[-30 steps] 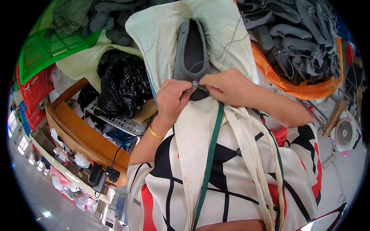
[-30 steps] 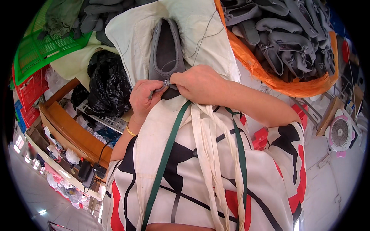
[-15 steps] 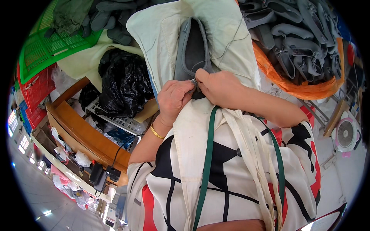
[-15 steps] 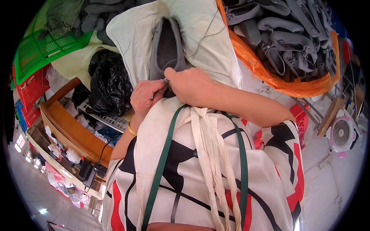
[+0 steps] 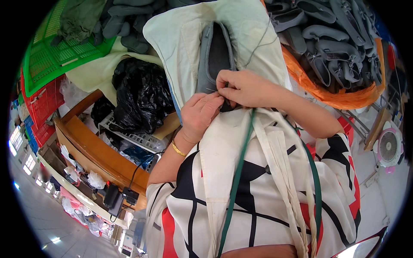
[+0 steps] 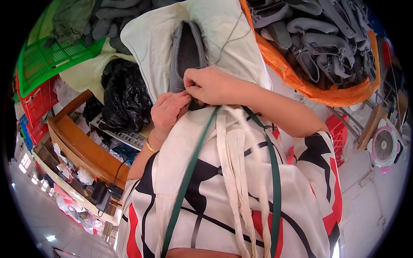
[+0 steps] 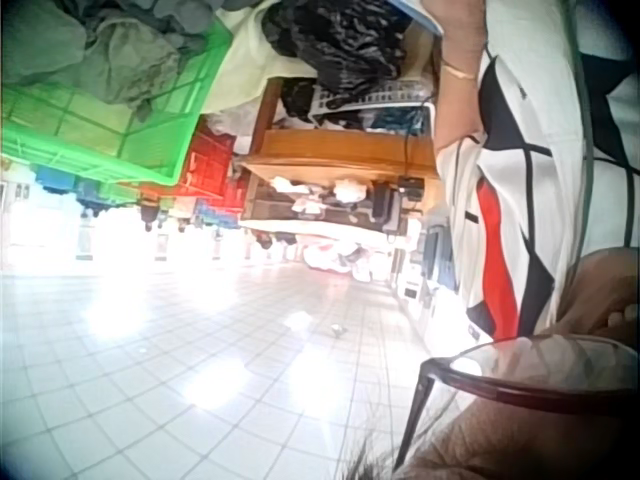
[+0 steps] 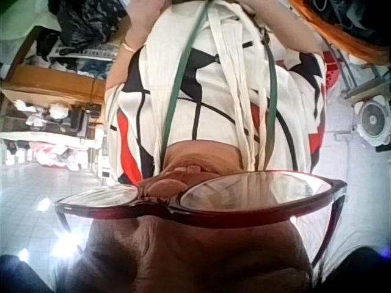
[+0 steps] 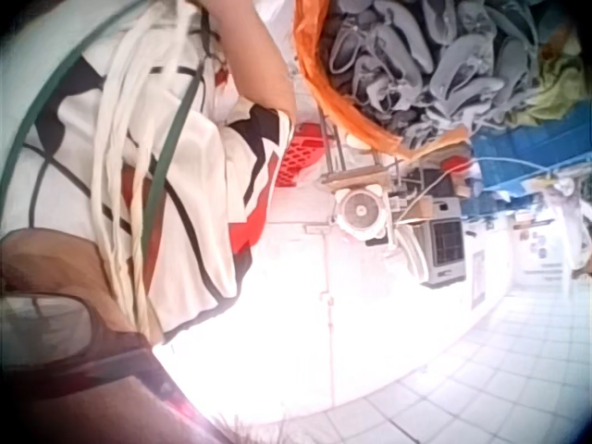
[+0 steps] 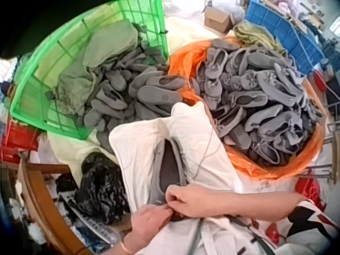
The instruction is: The person sews a grey slipper by hand using a needle and thread, working on a cushion placed on their lap. They repeatedly stitch the upper part of the slipper, pull the thread, and adjust the slipper's position. The person handles multiple slippers from nearby baskets, placing finished ones aside.
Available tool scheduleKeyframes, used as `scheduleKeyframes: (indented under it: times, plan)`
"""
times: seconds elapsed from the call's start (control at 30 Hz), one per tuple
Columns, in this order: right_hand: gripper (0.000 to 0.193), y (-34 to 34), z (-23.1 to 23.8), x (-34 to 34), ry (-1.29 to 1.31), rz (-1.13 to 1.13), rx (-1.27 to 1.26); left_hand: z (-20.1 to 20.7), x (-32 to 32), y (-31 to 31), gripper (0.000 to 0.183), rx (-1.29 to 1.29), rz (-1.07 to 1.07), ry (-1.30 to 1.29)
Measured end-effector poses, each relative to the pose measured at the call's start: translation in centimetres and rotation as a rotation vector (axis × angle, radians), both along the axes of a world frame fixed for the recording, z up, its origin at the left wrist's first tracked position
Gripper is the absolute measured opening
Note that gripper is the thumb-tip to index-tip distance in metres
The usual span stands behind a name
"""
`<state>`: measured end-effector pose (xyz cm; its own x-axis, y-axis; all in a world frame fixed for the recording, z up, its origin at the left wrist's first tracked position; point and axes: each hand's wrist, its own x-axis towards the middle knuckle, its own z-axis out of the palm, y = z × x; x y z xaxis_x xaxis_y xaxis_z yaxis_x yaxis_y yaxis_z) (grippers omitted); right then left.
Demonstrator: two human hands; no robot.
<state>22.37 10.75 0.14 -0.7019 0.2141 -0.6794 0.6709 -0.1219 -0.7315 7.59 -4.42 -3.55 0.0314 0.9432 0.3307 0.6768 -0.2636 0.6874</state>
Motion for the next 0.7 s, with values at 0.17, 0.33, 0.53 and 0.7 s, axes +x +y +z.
scheduleKeyframes:
  times: [0.17,0.33,0.53,0.7]
  plan:
    - [0.019,0.0,-1.7,-0.1,0.29,0.074,0.44,0.8,-0.2,0.3,0.03,0.008,-0.046,0.07]
    - [0.012,-1.8,-3.1,-1.6,0.319,0.024,0.566,0.6,-0.5,0.6,0.029,0.023,-0.091,0.027]
    - [0.017,-0.1,-3.9,-3.7,0.314,-0.402,0.167,0.2,-0.2,0.5,0.024,-0.066,-0.007,-0.037]
    - [0.028,4.5,0.0,-1.3,0.337,-0.457,-0.326,0.4,0.0,0.5,0.024,-0.2,0.155,-0.134]
